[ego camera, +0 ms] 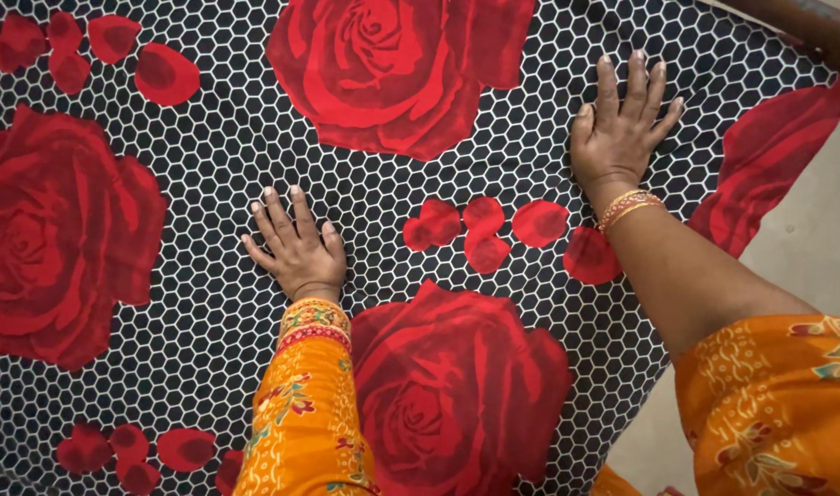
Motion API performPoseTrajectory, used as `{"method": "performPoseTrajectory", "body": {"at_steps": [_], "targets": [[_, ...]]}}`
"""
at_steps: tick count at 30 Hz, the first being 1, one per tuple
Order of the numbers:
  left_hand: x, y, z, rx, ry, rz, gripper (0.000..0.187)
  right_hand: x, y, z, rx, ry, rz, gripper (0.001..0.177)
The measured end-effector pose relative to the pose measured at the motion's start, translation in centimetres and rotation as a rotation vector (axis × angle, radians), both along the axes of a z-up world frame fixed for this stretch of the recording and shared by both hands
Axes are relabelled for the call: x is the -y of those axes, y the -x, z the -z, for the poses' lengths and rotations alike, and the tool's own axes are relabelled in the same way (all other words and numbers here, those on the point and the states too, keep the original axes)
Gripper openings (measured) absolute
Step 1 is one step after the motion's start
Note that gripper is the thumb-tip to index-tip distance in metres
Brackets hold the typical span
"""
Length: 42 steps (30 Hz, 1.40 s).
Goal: The person smooths a patterned bedsheet and a pillowcase on a bed using both hands. They repeatedly press and rub the fabric to flatten it, then briefly adjust the pillowcase before returning to smooth the sheet.
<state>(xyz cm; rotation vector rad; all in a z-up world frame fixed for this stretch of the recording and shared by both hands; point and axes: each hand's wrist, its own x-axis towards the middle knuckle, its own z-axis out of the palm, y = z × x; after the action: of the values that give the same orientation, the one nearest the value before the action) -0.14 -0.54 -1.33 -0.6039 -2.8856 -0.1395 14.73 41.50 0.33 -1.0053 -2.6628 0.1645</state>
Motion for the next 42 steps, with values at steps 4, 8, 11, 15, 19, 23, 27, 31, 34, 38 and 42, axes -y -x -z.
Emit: {"method": "performPoseTrajectory", "body": {"at_steps": [4,8,11,15,19,23,27,31,34,38,42], "targets": [[0.0,0.0,0.0,0.005,0.007,-0.011,0.068,0.1,-0.1,-0.1,-0.003,0.002,-0.006,0.061],[0.0,-0.1,0.0,0.013,0.007,-0.014,0.069,0.2,-0.1,-0.2,0.004,0.011,-0.001,0.062],[-0.1,0.0,-0.1,0.029,0.011,-0.02,0.069,0.2,0.0,-0.4,0.012,0.003,-0.002,0.062],[0.0,0.1,-0.2,0.043,0.033,-0.028,0.069,0.2,0.0,-0.2,0.026,0.009,-0.002,0.063],[-0.1,0.0,-0.3,0.043,0.036,-0.023,0.069,0.1,-0.2,-0.1,0.035,0.013,-0.002,0.063],[-0.1,0.0,-0.2,-0.002,0.037,-0.016,0.069,0.0,0.0,-0.1,0.027,0.0,-0.012,0.064],[0.0,-0.4,-0.1,-0.026,0.018,0.001,0.068,0.0,-0.5,0.2,0.022,0.03,-0.007,0.063],[0.0,-0.2,-1.1,-0.033,0.014,-0.015,0.067,0.0,-0.6,0.3,-0.001,0.028,-0.034,0.064],[-1.5,-0.5,-1.7,0.029,-0.028,-0.09,0.066,-0.3,-0.5,0.2,-0.022,0.034,-0.036,0.062],[-6.0,-1.0,-2.0,0.081,-0.065,-0.266,0.065,-0.4,-0.4,0.2,-0.044,0.052,-0.028,0.062],[-11.7,-1.6,-3.2,0.1,-0.051,-0.048,0.068,-0.4,-0.3,0.2,-0.047,0.053,-0.037,0.063]]}}
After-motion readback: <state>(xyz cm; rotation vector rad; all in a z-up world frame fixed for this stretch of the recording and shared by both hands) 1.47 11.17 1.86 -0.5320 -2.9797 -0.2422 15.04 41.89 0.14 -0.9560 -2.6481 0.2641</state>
